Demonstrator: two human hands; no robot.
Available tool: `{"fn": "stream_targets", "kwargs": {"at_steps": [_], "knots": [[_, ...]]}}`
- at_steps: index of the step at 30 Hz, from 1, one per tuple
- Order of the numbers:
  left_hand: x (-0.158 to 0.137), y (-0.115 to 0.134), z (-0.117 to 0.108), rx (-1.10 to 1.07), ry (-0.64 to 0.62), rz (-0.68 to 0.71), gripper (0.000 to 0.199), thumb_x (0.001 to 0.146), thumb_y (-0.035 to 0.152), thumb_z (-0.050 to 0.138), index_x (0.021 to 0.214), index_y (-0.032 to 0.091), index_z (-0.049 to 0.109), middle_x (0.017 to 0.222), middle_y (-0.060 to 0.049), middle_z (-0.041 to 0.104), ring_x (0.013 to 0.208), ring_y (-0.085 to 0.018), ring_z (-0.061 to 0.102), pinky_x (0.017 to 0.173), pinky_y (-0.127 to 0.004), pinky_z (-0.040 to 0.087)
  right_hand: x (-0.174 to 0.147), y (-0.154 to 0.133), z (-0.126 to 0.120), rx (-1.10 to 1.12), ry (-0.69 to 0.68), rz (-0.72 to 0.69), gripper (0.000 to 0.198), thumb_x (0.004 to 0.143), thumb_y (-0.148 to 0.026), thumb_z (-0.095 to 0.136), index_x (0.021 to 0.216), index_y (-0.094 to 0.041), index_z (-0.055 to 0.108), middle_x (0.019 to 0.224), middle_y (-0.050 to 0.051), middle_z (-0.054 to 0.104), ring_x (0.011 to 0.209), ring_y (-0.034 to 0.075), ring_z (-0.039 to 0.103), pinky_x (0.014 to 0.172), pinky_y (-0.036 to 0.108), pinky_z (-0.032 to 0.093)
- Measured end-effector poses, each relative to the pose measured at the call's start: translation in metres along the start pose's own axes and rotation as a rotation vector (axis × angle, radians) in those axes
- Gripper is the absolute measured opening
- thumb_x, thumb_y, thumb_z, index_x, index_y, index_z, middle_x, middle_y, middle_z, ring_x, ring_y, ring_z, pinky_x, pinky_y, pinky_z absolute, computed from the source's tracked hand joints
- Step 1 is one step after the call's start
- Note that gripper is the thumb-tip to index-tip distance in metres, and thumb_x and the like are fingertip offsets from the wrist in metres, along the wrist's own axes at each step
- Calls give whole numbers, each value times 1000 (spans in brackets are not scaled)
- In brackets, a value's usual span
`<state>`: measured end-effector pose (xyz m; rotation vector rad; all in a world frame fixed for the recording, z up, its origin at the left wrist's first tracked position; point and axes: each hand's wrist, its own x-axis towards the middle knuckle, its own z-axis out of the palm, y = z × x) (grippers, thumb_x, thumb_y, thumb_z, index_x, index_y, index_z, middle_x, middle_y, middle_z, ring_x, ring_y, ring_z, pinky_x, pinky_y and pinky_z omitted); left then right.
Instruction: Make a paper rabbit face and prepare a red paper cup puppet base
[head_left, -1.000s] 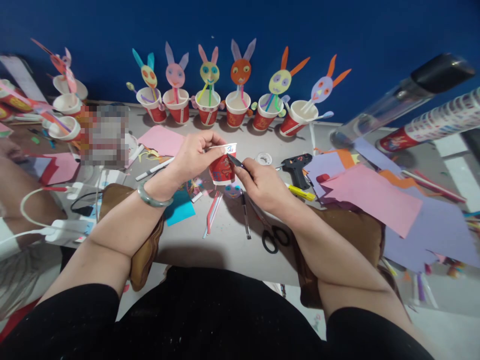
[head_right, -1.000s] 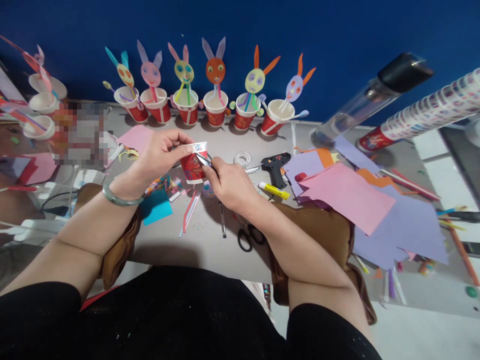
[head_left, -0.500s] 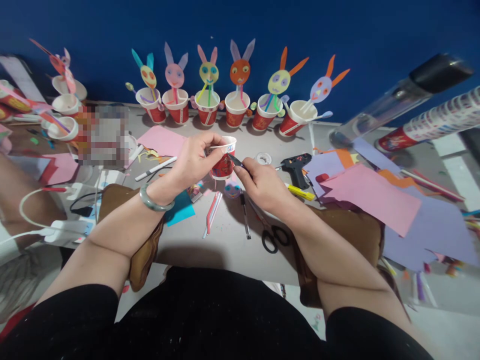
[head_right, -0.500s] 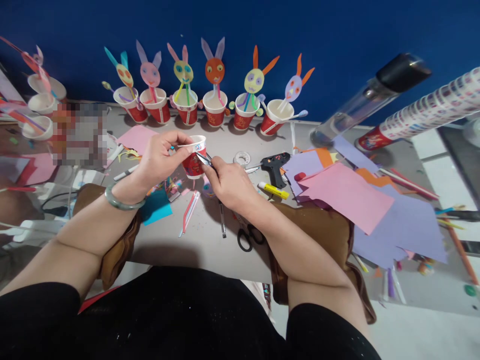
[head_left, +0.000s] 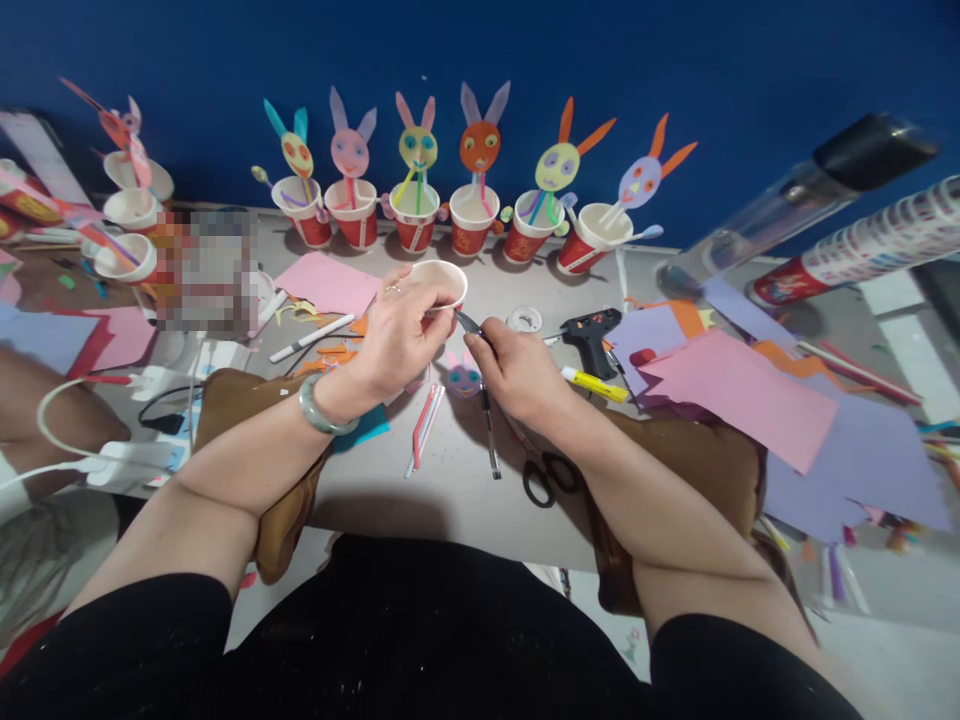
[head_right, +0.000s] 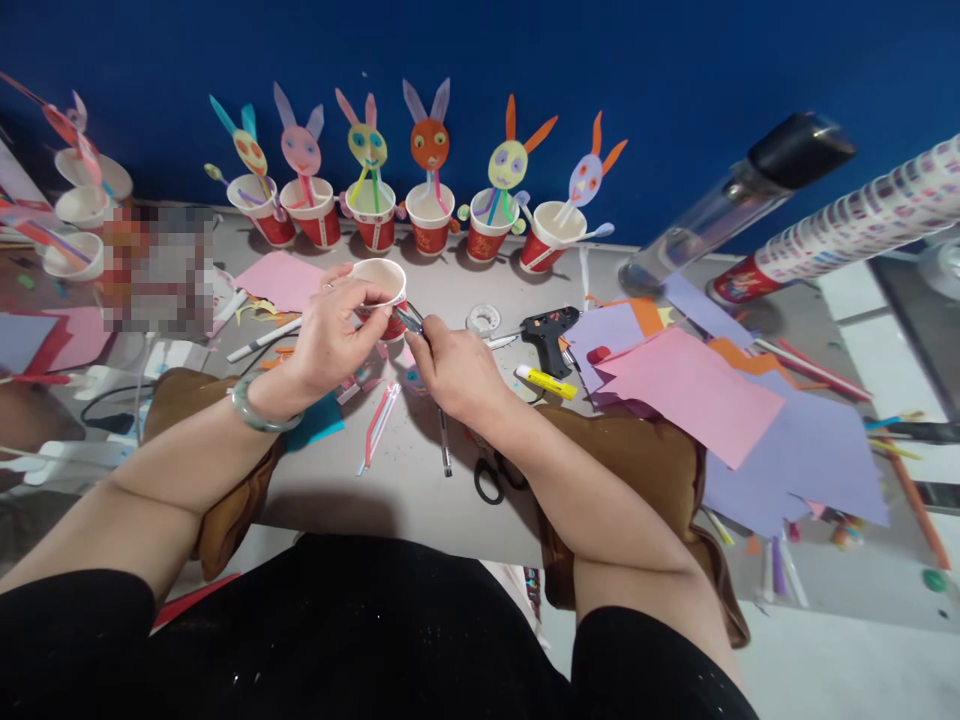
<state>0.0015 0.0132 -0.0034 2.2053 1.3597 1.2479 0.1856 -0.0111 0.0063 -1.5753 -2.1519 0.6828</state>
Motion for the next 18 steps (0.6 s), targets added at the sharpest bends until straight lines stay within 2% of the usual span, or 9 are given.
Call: {"fn": "stream_targets", "kwargs": {"at_steps": [3,6,8,10,14,18], "knots": [[-1,0,0,22,7,11,9,88,19,60,88,23,68,84,-2,74,88,-21,67,118,-52,36,3,2,1,286,-53,0,39,99,-52,44,72,-24,41,61,-2,45,59,15,40,61,30,27],[-3,2,1,66,-10,41,11,91,22,58,89,23,69,84,-1,75,86,-20,67,118,-51,36,6,2,3,615,-186,82,45,97,-60,44,70,-25,39,56,-6,39,52,12,35,55,28,29],[-3,2,1,83,-23,70,12,92,22,57,89,23,69,85,-1,75,85,-20,67,118,-50,35,8,2,3,713,-229,126,47,96,-64,44,71,-25,39,54,-8,35,49,11,31,52,28,27],[-4,2,0,97,-21,93,12,93,23,58,90,22,69,87,-1,76,85,-19,68,116,-50,36,8,2,3,649,-196,93,47,97,-63,45,70,-24,41,55,-7,39,51,11,35,54,28,29],[-4,1,0,132,6,121,11,93,24,60,89,21,69,81,-1,75,80,-19,68,106,-46,43,7,5,2,357,-28,-49,43,101,-55,44,74,-22,48,62,-2,51,60,13,45,61,28,33],[-3,0,1,133,27,157,13,95,25,59,88,21,69,80,-1,75,78,-17,68,104,-45,44,3,6,4,117,46,-75,39,104,-50,39,91,-20,61,64,1,56,60,16,47,61,30,30]]}}
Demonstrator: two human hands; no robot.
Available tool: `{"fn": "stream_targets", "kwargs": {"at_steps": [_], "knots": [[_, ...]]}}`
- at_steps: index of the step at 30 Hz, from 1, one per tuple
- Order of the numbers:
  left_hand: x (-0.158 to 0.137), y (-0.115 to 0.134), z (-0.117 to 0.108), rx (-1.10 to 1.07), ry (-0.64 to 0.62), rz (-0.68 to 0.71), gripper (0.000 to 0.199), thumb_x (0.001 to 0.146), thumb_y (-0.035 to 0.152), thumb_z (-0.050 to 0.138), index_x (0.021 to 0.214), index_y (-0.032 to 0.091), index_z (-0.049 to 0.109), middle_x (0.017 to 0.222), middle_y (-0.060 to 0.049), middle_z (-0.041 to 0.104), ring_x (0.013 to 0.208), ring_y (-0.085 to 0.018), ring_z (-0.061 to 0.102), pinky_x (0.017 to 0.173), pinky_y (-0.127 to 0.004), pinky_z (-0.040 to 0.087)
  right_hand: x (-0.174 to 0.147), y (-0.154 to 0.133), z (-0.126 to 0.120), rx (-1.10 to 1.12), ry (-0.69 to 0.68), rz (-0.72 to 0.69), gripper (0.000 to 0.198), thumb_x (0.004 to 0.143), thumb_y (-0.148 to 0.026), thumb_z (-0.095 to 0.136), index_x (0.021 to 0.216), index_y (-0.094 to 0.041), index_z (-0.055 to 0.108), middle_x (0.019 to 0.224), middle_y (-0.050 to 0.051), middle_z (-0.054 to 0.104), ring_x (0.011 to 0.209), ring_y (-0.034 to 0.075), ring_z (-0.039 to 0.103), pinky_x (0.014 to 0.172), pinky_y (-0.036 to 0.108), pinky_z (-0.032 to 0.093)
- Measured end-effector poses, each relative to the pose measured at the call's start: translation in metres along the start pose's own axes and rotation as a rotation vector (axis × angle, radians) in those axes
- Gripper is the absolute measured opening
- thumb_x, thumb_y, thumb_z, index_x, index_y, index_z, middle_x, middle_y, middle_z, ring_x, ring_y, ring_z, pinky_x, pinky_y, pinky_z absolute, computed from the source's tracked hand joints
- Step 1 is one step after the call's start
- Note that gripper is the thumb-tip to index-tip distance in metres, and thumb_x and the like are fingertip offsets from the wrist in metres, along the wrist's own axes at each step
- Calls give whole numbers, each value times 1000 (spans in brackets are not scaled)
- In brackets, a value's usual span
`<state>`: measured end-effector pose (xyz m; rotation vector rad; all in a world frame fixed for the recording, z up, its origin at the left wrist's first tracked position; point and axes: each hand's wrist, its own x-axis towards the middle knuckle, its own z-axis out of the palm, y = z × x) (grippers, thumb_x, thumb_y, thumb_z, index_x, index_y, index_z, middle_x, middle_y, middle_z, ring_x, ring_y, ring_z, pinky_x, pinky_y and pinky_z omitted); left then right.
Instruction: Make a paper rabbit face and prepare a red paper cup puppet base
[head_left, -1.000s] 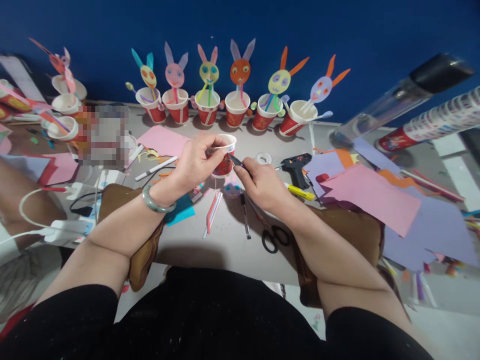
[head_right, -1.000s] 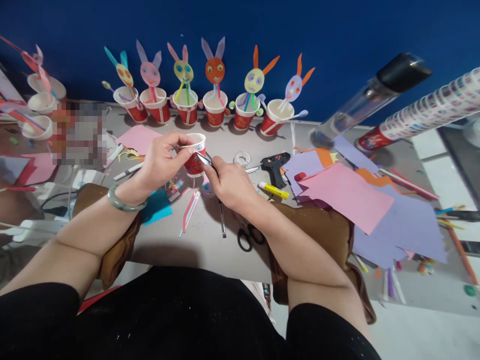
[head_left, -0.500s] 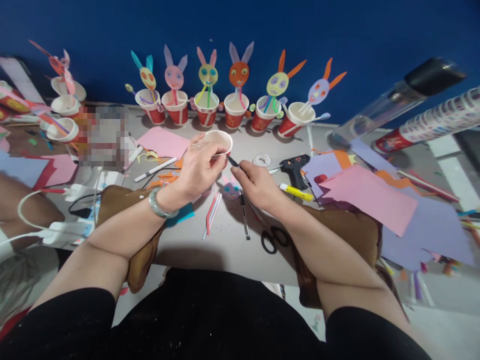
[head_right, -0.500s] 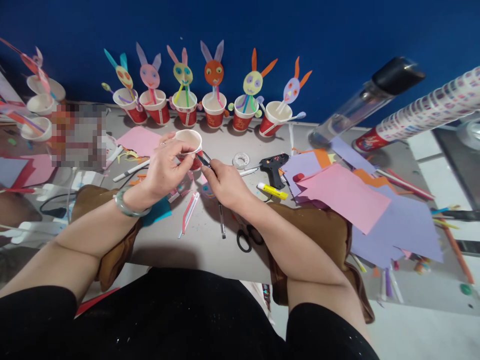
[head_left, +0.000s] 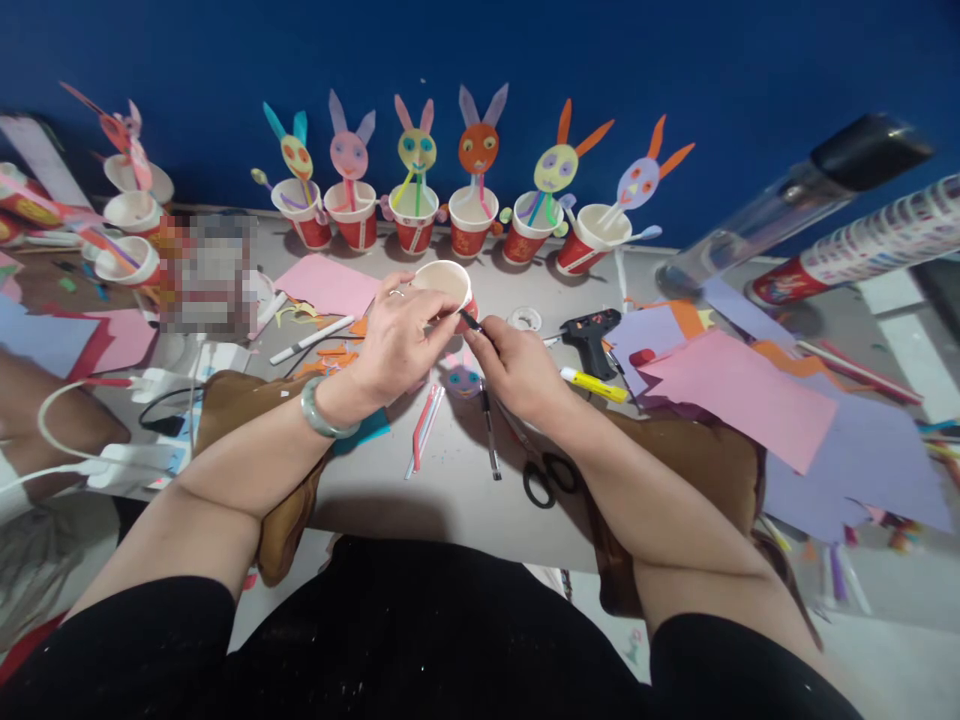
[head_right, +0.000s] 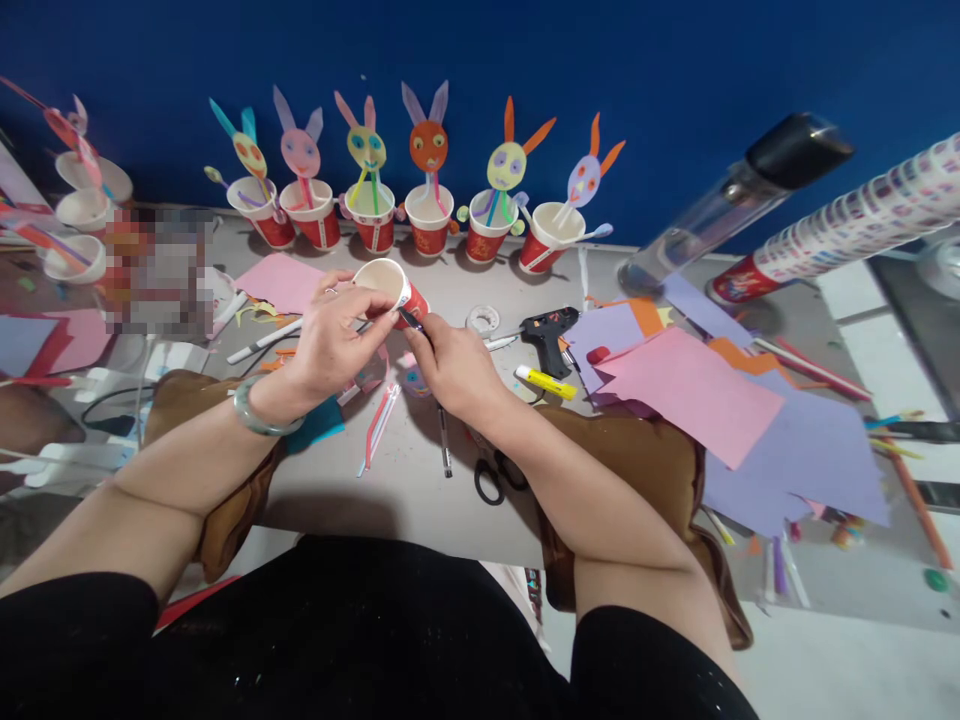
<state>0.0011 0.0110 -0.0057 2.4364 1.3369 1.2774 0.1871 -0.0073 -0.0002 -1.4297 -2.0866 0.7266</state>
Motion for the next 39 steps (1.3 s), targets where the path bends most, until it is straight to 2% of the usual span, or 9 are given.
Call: {"fn": "stream_targets", "kwargs": {"at_steps": [4,8,11,15,18,21,29,34,39], "knots": [[1,-1,0,-6,10,8,16,98,28,58,90,22,70,80,0,76,77,-17,68,105,-46,45,-3,-3,2,-229,47,15,43,105,-49,35,109,-19,65,68,4,62,59,19,50,60,30,25],[2,-1,-1,-9,4,9,17,98,30,57,90,23,71,79,-1,76,76,-17,68,105,-46,46,-4,-5,1,-264,49,55,40,104,-47,38,110,-17,65,70,5,63,61,19,50,61,31,25],[2,-2,-2,3,-3,31,17,98,28,57,93,23,72,83,-1,77,77,-17,68,109,-48,44,-1,-4,-1,-52,13,40,36,103,-47,41,94,-19,62,67,2,58,61,16,48,62,30,28],[2,-3,-2,27,-20,50,18,96,24,57,99,23,74,89,0,77,86,-18,70,117,-52,37,4,-1,-2,365,-98,74,45,99,-57,46,73,-21,51,60,-3,48,57,12,43,60,28,34],[2,-4,-1,33,-42,52,21,94,21,57,108,23,73,95,-1,77,95,-20,71,121,-54,32,6,0,-1,613,-143,165,50,93,-66,53,69,-22,48,55,-7,40,52,10,36,54,26,30],[3,-5,-3,36,-69,38,24,94,20,58,113,24,72,99,-1,78,101,-20,71,122,-54,31,7,0,1,721,-144,212,54,87,-72,57,68,-23,47,54,-8,36,50,8,32,50,25,26],[4,-8,-3,54,-72,53,25,94,18,57,113,25,72,103,-1,79,101,-20,71,120,-53,35,6,2,-2,576,-127,148,50,94,-66,47,71,-22,51,55,-6,40,53,11,38,53,27,30],[3,-10,-1,54,-72,54,22,98,20,56,112,24,72,103,-2,78,101,-19,71,119,-52,36,5,-1,-8,299,-82,66,40,99,-52,43,74,-22,49,61,-2,49,60,13,44,62,30,33],[2,-10,-2,44,-97,61,24,101,21,53,116,24,71,104,-3,77,104,-19,70,120,-51,33,2,-4,-8,43,-18,50,35,100,-49,40,78,-23,48,64,0,49,62,16,43,63,31,28]]}}
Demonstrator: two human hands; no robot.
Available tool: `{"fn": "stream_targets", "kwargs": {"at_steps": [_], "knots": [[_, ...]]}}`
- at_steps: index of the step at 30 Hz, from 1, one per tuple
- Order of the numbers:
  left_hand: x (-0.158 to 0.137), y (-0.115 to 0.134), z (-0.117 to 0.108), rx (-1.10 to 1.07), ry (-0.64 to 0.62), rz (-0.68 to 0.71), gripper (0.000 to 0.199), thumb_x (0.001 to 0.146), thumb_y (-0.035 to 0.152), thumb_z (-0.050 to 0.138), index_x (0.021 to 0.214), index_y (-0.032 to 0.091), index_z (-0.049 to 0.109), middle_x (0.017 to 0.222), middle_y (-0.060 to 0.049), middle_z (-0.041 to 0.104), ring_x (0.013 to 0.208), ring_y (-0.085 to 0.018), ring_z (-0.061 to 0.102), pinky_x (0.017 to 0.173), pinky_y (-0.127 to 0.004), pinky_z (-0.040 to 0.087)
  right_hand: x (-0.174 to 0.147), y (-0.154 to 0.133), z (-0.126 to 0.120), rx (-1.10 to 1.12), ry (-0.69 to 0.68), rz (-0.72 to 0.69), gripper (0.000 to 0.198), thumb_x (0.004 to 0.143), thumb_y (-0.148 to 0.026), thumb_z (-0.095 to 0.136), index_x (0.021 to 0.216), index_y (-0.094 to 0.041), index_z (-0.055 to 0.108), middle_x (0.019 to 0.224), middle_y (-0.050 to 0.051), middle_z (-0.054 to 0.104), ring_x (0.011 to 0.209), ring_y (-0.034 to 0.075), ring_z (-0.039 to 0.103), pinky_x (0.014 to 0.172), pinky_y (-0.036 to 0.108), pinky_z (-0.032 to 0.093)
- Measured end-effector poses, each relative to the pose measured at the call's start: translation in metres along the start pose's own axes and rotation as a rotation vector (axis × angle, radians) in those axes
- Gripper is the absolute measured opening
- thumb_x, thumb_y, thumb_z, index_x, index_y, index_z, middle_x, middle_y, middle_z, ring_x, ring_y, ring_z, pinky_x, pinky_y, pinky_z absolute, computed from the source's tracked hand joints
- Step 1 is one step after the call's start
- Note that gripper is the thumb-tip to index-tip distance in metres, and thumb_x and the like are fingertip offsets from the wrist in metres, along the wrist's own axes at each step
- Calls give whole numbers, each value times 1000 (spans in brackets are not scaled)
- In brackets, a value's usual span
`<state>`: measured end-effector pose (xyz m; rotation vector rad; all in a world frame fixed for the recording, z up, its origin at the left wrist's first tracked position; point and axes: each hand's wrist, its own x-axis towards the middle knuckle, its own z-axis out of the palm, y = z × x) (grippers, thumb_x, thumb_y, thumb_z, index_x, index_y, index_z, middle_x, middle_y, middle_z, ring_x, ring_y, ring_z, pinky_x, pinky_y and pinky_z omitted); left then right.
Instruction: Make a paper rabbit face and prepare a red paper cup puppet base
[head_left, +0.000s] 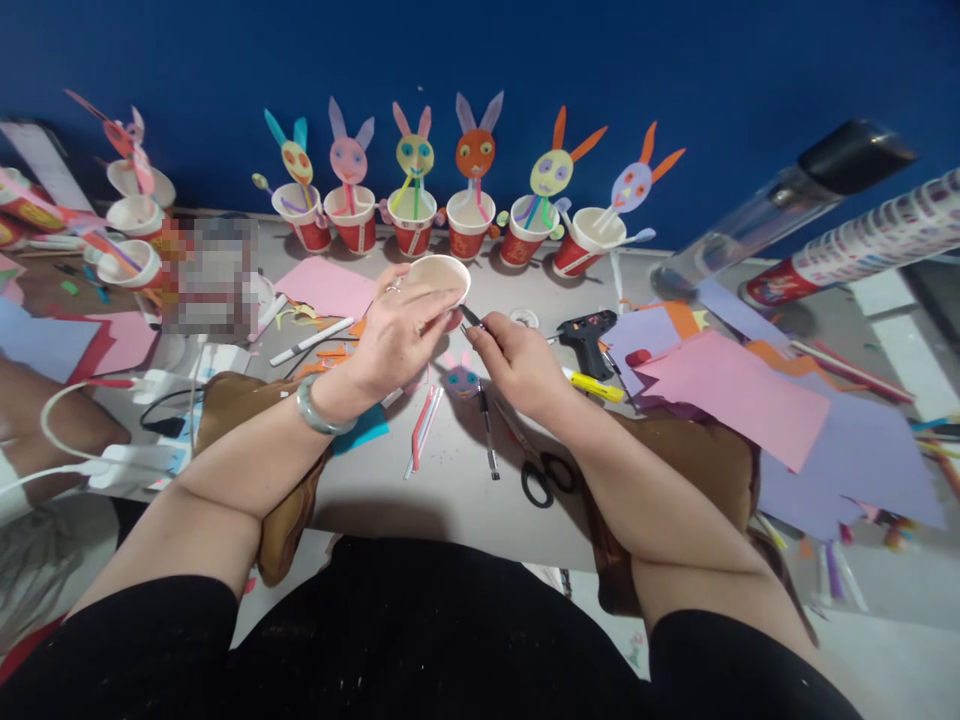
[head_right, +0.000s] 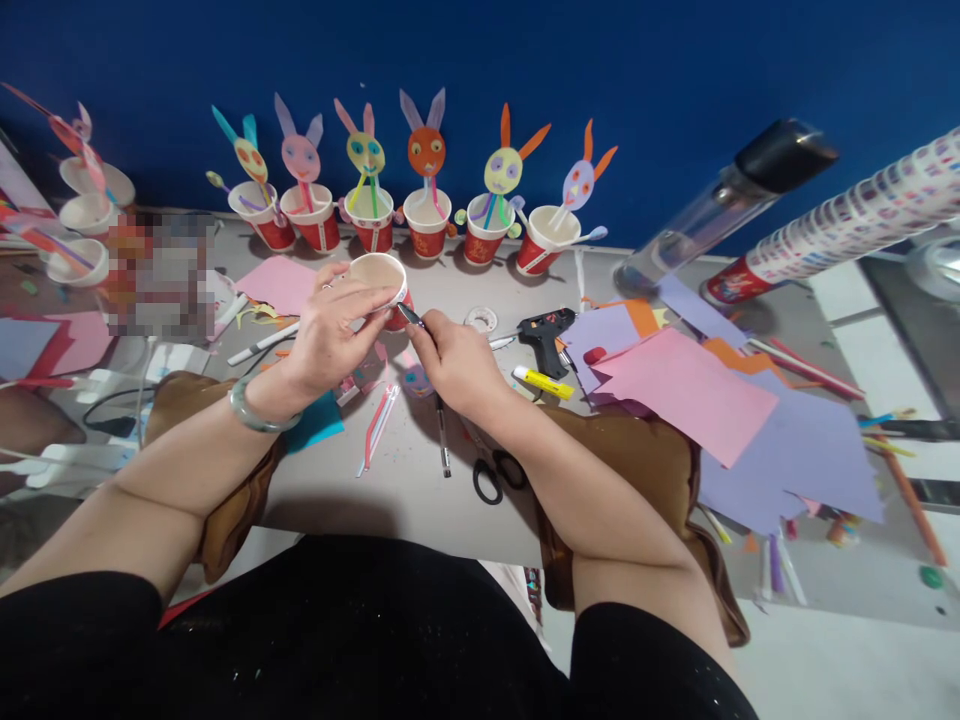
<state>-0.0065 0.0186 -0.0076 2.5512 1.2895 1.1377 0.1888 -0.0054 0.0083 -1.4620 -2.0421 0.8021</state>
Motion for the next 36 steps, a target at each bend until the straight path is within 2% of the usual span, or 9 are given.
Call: {"fn": "stream_targets", "kwargs": {"at_steps": [8,13,17,20,23,27,30,33,36], "knots": [[2,0,-2,-34,14,-20,24,101,27,52,112,27,73,99,-1,78,98,-18,71,118,-50,36,-5,-2,3,-344,82,-9,39,103,-50,35,96,-20,60,67,5,59,60,19,45,62,32,18],[2,3,-1,-84,5,-43,24,101,30,52,111,26,73,98,-2,78,98,-20,70,120,-54,32,-6,-1,5,-368,114,-15,40,104,-50,35,97,-19,58,69,5,60,59,18,46,62,31,19],[1,6,-6,-106,77,-90,32,98,37,59,127,27,65,124,-8,71,122,-26,63,122,-55,33,-3,1,1,-63,80,-28,40,102,-55,38,89,-21,55,65,2,54,60,16,45,61,30,27],[2,2,-4,-124,162,-157,72,89,47,73,151,29,41,150,-15,52,143,-32,47,119,-54,39,-1,1,-2,307,0,-24,51,98,-69,41,79,-23,49,62,-1,49,58,14,43,58,29,32],[5,-7,5,-287,164,-203,96,82,51,80,158,30,25,148,-17,51,141,-32,51,114,-48,45,1,0,-1,602,-75,44,57,89,-80,48,76,-25,45,55,-6,38,51,11,34,50,27,28],[9,-9,12,-653,65,-327,80,82,56,79,147,28,43,128,-13,67,120,-27,66,100,-42,55,2,-1,0,818,-139,121,58,82,-82,57,77,-26,43,54,-11,25,46,8,20,44,25,19],[11,-3,7,-895,-12,-396,75,75,59,83,133,21,58,118,-13,72,108,-26,70,93,-39,58,2,-1,-2,849,-175,129,58,83,-81,56,76,-26,41,55,-11,25,46,8,17,44,25,17],[12,1,2,-982,-17,-445,73,70,60,85,126,19,63,112,-12,74,101,-25,72,89,-39,59,2,-1,-6,713,-140,81,55,89,-79,50,77,-26,42,55,-9,29,47,10,25,46,26,23],[12,0,0,-978,5,-472,71,72,60,84,125,19,63,111,-11,75,99,-25,72,85,-38,60,1,-1,-11,379,-20,-21,48,96,-69,45,78,-25,46,60,-3,45,56,14,41,55,29,32]]}}
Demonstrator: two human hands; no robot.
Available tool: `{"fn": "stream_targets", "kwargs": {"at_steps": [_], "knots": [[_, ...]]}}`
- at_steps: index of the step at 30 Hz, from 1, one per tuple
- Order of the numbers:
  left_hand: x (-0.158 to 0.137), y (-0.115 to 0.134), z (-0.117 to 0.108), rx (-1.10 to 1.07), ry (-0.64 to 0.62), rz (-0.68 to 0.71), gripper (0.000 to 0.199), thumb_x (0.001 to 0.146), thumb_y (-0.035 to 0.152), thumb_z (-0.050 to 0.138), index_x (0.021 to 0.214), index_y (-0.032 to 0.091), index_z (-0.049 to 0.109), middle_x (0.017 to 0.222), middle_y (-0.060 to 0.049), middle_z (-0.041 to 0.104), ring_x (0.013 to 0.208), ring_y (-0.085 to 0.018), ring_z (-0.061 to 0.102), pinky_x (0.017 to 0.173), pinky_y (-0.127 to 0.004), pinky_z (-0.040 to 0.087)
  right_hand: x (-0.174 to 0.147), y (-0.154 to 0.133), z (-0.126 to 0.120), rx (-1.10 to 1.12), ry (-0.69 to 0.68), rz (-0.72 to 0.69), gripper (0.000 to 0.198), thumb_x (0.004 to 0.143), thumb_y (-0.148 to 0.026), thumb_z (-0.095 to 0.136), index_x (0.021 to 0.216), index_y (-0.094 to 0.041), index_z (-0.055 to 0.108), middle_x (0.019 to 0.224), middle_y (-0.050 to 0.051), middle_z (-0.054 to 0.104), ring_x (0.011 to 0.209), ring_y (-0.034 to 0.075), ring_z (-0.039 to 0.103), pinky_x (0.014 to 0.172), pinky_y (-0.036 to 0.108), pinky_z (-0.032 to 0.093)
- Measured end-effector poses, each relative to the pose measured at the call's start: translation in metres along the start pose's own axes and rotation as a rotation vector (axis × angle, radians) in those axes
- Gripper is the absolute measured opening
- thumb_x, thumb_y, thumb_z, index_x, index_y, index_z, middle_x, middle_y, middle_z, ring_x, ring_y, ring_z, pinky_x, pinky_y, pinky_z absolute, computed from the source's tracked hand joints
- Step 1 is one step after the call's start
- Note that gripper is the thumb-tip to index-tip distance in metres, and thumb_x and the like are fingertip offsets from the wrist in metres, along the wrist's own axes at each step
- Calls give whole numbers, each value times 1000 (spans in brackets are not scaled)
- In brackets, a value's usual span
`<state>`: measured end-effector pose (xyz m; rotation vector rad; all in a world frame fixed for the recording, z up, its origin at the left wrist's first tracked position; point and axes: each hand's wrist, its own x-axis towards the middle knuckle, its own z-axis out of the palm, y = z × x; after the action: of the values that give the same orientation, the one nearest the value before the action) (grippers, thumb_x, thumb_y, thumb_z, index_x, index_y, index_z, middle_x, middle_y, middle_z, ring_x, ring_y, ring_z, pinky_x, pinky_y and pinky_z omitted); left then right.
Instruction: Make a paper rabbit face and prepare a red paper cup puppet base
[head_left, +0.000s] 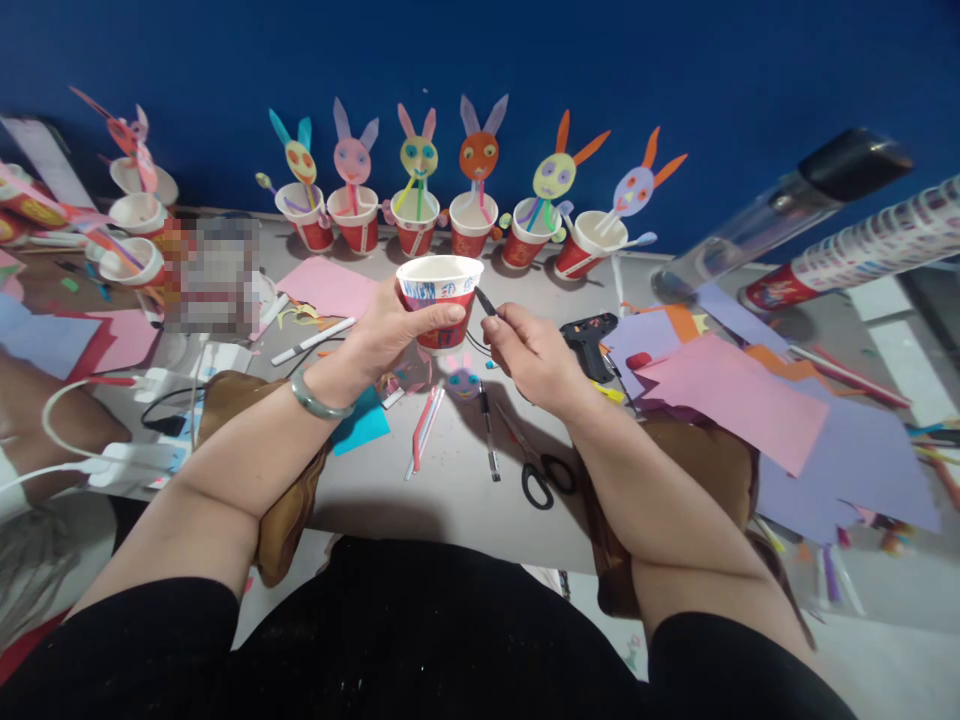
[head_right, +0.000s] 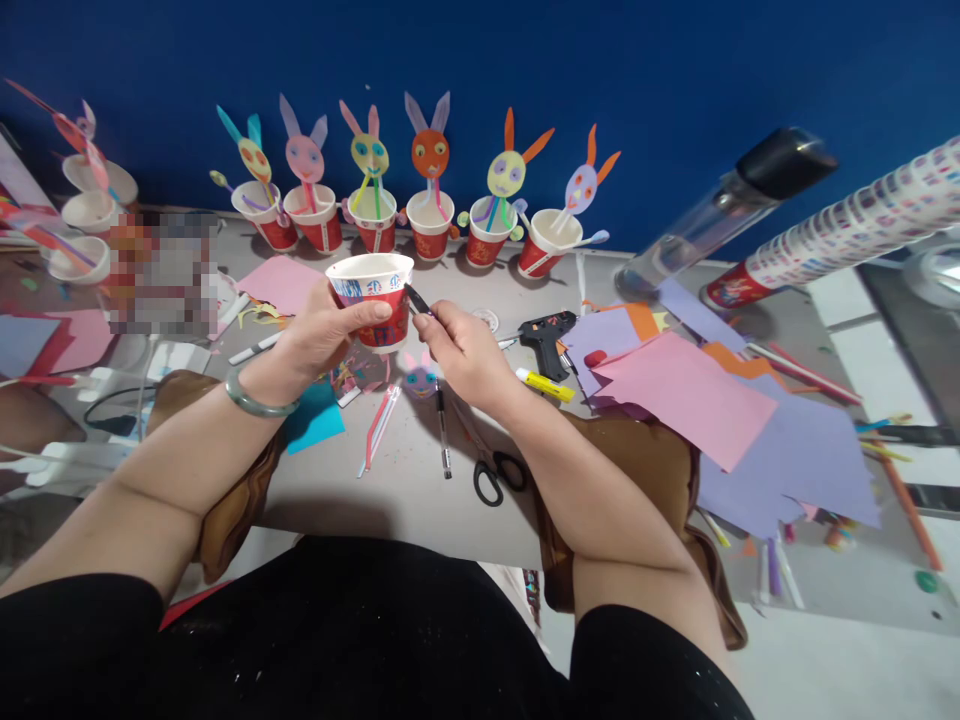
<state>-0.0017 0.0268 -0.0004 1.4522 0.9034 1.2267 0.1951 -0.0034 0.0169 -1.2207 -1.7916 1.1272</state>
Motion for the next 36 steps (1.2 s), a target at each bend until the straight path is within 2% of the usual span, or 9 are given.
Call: {"fn": "stream_targets", "kwargs": {"at_steps": [4,7,10,13,17,21,28,33,36], "knots": [[2,-4,-4,22,17,-12,63,77,58,80,123,20,62,107,-11,75,94,-23,72,81,-38,62,-3,-2,-4,-501,141,-60,35,100,-53,43,85,-23,51,66,2,52,63,18,47,61,32,29],[4,-6,-9,26,66,-21,50,87,57,68,121,21,61,106,-9,74,89,-21,73,81,-40,63,-5,-4,-5,-609,202,-63,33,100,-52,45,88,-22,53,66,3,48,62,19,44,61,34,25],[6,-6,-12,-7,62,-44,47,89,60,62,115,21,61,105,-10,75,91,-22,74,84,-41,63,-7,-8,-7,-410,221,-81,41,99,-61,44,84,-24,51,66,1,45,62,17,43,61,33,30],[5,-2,-10,-38,-74,-64,56,86,69,60,113,20,63,99,-11,76,95,-26,75,85,-42,62,-6,-10,-10,-142,226,-67,48,92,-73,52,84,-25,50,65,-2,39,62,15,41,59,31,33],[2,-1,-2,-69,-183,-74,61,87,73,55,113,19,65,91,-10,77,92,-28,76,83,-43,62,-2,-6,-11,62,252,-7,56,79,-77,66,103,-29,53,64,-6,30,56,14,34,53,30,30],[0,-6,1,-79,-219,-99,55,92,69,51,106,18,68,85,-10,76,87,-27,76,81,-44,62,0,-4,-8,146,184,23,60,78,-76,66,115,-31,55,63,-7,26,55,14,33,52,30,28],[-1,-17,2,3,-154,-105,50,98,62,47,112,17,65,99,-13,77,81,-23,75,72,-38,62,2,-2,-4,106,202,10,44,83,-69,66,95,-27,55,68,-2,43,63,16,44,56,31,34],[-4,-15,2,377,22,209,53,94,61,59,130,22,57,129,-13,68,114,-23,68,97,-38,56,5,3,-4,-6,260,-31,31,87,-53,69,88,-24,56,72,-1,52,68,16,49,63,32,41],[-9,-15,4,628,3,410,54,92,55,66,131,20,57,134,-14,65,125,-27,62,108,-42,50,6,7,-3,-14,271,-47,25,87,-44,70,84,-23,56,69,-3,53,66,15,49,65,31,43]]}}
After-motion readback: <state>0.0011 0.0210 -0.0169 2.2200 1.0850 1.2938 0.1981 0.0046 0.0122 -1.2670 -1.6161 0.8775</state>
